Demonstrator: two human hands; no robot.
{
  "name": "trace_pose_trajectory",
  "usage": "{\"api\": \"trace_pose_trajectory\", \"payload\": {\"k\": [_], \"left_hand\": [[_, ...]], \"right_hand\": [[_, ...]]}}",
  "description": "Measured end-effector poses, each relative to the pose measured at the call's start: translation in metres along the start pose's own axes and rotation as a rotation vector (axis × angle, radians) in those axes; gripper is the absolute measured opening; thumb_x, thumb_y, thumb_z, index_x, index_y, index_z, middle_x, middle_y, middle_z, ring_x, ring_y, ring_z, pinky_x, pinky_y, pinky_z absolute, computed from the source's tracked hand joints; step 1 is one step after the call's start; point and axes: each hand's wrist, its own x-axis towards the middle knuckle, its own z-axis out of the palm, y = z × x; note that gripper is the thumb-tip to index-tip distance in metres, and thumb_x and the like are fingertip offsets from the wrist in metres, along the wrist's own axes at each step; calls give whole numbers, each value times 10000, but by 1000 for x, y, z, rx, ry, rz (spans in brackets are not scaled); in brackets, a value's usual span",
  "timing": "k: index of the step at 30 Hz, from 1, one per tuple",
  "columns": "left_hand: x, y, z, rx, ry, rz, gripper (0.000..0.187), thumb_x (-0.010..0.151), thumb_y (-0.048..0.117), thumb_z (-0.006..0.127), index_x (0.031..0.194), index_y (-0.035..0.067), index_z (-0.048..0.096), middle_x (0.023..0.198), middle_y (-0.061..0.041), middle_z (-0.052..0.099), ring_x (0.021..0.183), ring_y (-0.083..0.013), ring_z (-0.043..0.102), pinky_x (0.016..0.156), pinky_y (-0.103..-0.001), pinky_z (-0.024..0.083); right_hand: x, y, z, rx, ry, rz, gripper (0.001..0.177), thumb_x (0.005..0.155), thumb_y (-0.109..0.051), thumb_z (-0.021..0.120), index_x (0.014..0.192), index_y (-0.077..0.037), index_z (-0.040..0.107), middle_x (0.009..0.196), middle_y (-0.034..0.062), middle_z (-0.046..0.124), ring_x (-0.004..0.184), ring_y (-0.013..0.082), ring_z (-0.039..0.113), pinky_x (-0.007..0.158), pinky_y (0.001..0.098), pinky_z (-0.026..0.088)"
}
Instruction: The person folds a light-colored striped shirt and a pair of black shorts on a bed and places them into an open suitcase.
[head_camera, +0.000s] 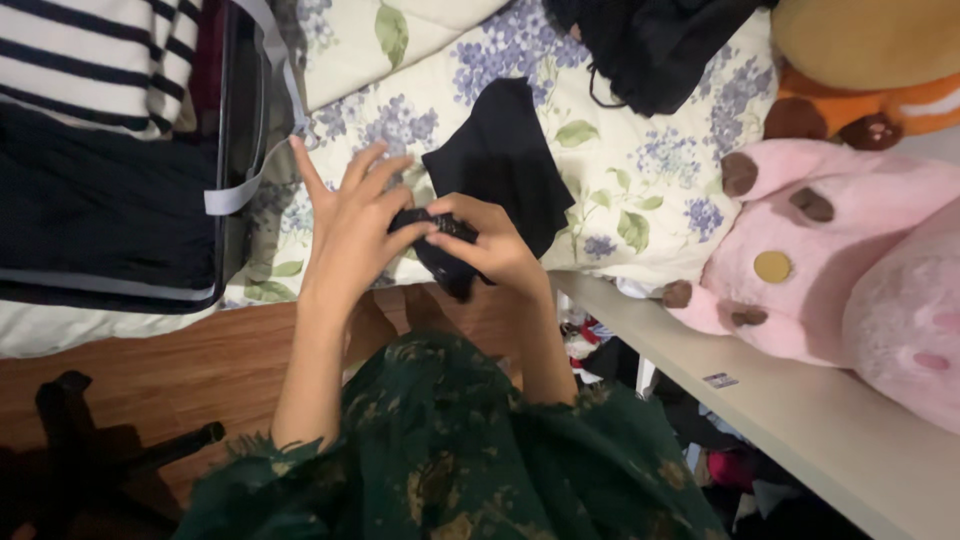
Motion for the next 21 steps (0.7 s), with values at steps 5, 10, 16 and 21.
{"api": "trace_pose_trajectory", "payload": {"k": [5, 10, 16, 21], "left_hand": [[2, -2, 1, -80, -86, -135, 295, 934, 252, 838, 858, 55, 634, 805, -53, 663, 849, -221, 654, 1358, -544, 266], [17, -5, 0, -30, 277, -39, 290, 826, 138, 896, 893, 54, 627, 879, -56, 666, 915, -245, 648, 1177, -544, 326], [7, -19, -12, 79, 206, -51, 291, 771, 9, 858, 961, 43, 640, 958, -64, 665, 1045, -268, 651, 1210, -486, 364], [-28, -34, 23, 53, -33, -157, 327, 707, 116, 895, 974, 73, 713, 988, -73, 699, 1012, -300, 627, 1029, -474, 394]], "right_hand": [[7, -12, -35, -23, 30, 224, 376, 782, -89, 890, 1012, -9, 603, 917, 66, 669, 854, 108, 647, 752, 273, 530], [17, -3, -89, -354, 181, 83, 310, 791, -94, 902, 966, -30, 653, 891, 53, 726, 836, 147, 723, 769, 272, 562], [-6, 9, -113, -520, 256, 128, 229, 770, -81, 881, 940, -51, 731, 916, 72, 738, 802, 195, 715, 724, 297, 553], [-46, 49, -92, -381, 79, 205, 211, 776, -72, 844, 945, -40, 723, 938, 75, 739, 866, 206, 720, 777, 308, 551]]}}
